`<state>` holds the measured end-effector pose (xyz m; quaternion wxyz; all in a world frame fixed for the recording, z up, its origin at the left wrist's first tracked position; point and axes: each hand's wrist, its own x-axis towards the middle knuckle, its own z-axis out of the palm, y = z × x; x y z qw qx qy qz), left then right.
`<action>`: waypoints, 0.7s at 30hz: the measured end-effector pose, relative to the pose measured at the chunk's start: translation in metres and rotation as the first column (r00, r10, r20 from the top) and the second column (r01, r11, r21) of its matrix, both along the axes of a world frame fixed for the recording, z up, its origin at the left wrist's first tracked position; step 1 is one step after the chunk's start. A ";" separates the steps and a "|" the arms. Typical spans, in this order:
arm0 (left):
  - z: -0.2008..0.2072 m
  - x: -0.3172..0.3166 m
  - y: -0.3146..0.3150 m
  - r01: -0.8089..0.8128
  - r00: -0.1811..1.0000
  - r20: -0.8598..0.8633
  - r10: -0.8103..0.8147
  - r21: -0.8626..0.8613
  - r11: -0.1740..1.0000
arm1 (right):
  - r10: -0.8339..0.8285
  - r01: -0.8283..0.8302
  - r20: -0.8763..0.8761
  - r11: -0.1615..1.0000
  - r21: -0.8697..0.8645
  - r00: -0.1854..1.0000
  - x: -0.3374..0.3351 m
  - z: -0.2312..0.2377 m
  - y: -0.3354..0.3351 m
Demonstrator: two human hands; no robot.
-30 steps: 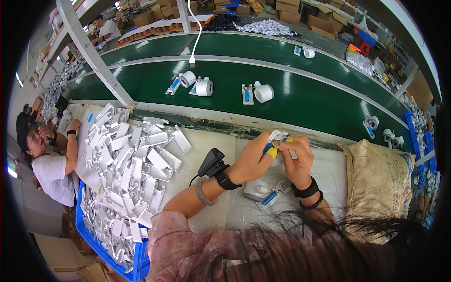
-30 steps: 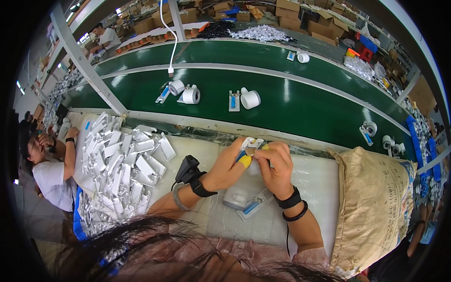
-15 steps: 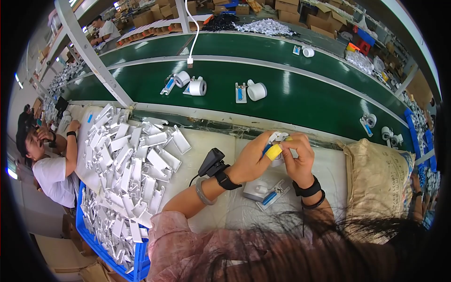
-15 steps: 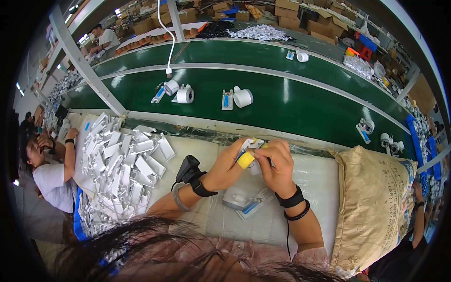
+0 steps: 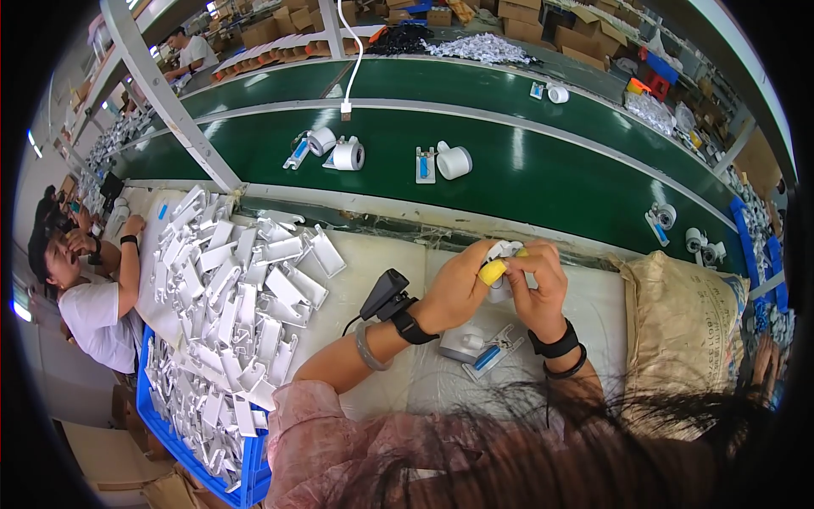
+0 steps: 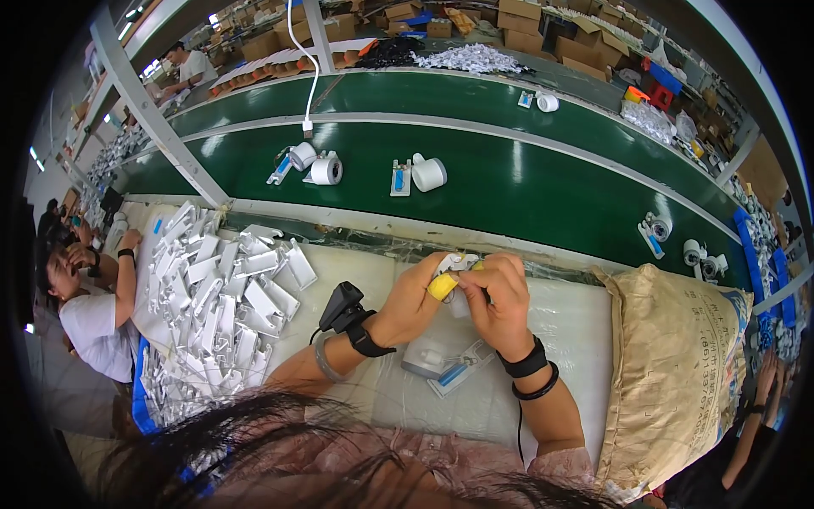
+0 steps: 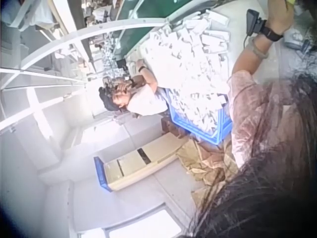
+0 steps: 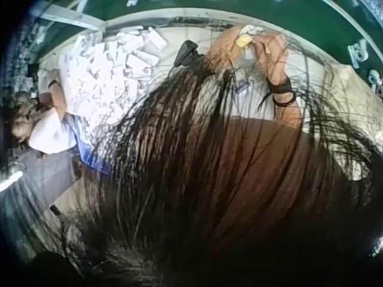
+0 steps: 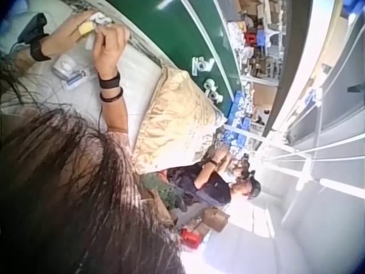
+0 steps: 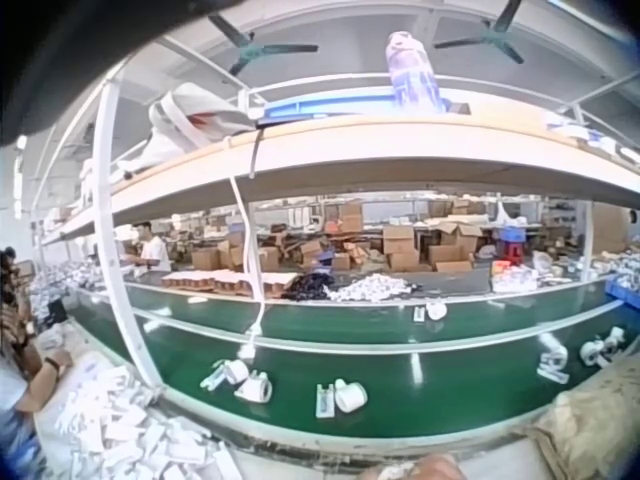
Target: The person assembles a small fan by hand, inserting a motor and a battery into a white plastic housing. They connect the wires and snap the components together before placing the finished unit onto a conveyor belt.
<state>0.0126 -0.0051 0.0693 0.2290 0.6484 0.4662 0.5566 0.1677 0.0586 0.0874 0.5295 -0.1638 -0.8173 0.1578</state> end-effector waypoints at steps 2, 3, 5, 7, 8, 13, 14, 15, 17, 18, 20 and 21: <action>-0.001 -0.002 -0.002 0.000 1.000 0.002 0.000 -0.022 1.000 | -0.013 0.013 -0.003 1.000 0.008 1.000 -0.003 0.002 -0.005; -0.001 -0.003 -0.003 0.000 1.000 0.003 0.000 -0.041 0.999 | -0.025 0.025 -0.007 1.000 0.017 1.000 -0.004 0.003 -0.007; 0.005 -0.006 -0.003 0.008 1.000 -0.006 -0.009 -0.067 0.998 | -0.027 0.027 0.010 1.000 -0.013 1.000 -0.005 0.003 -0.009; 0.009 -0.010 -0.002 0.001 1.000 -0.017 -0.002 -0.087 0.996 | -0.014 0.015 0.025 0.999 -0.036 1.000 -0.006 -0.002 -0.009; 0.009 -0.010 0.004 0.054 0.998 0.057 -0.041 -0.249 0.967 | 0.007 0.001 0.052 0.989 -0.145 0.999 -0.004 -0.008 -0.004; -0.008 -0.053 0.048 -0.073 0.996 -0.077 0.056 -0.239 0.968 | 0.123 -0.167 -0.114 0.800 -0.576 0.986 -0.019 -0.024 0.040; -0.012 -0.078 0.056 -0.199 0.950 -0.241 0.198 0.024 0.980 | 0.137 -0.178 -0.114 0.799 -0.574 0.984 -0.023 -0.024 0.054; -0.011 -0.106 0.071 -0.289 0.938 -0.194 0.287 0.016 0.957 | 0.086 -0.123 -0.091 0.807 -0.577 0.992 -0.026 -0.023 0.071; -0.010 -0.165 0.090 -0.514 0.858 0.015 0.514 0.003 0.858 | -0.020 -0.013 -0.053 0.830 -0.557 0.998 -0.023 -0.025 0.101; -0.009 -0.200 0.095 -0.601 0.792 0.104 0.601 -0.039 0.798 | -0.062 0.032 -0.039 0.845 -0.534 0.997 -0.022 -0.027 0.115; -0.011 -0.276 0.096 -0.813 0.546 -0.136 0.827 0.149 0.562 | -0.245 0.258 0.090 0.944 -0.206 0.965 -0.016 -0.025 0.124; -0.016 -0.318 0.092 -0.869 0.418 -0.293 0.860 0.146 0.472 | -0.260 0.274 0.104 0.948 -0.162 0.960 -0.017 -0.020 0.118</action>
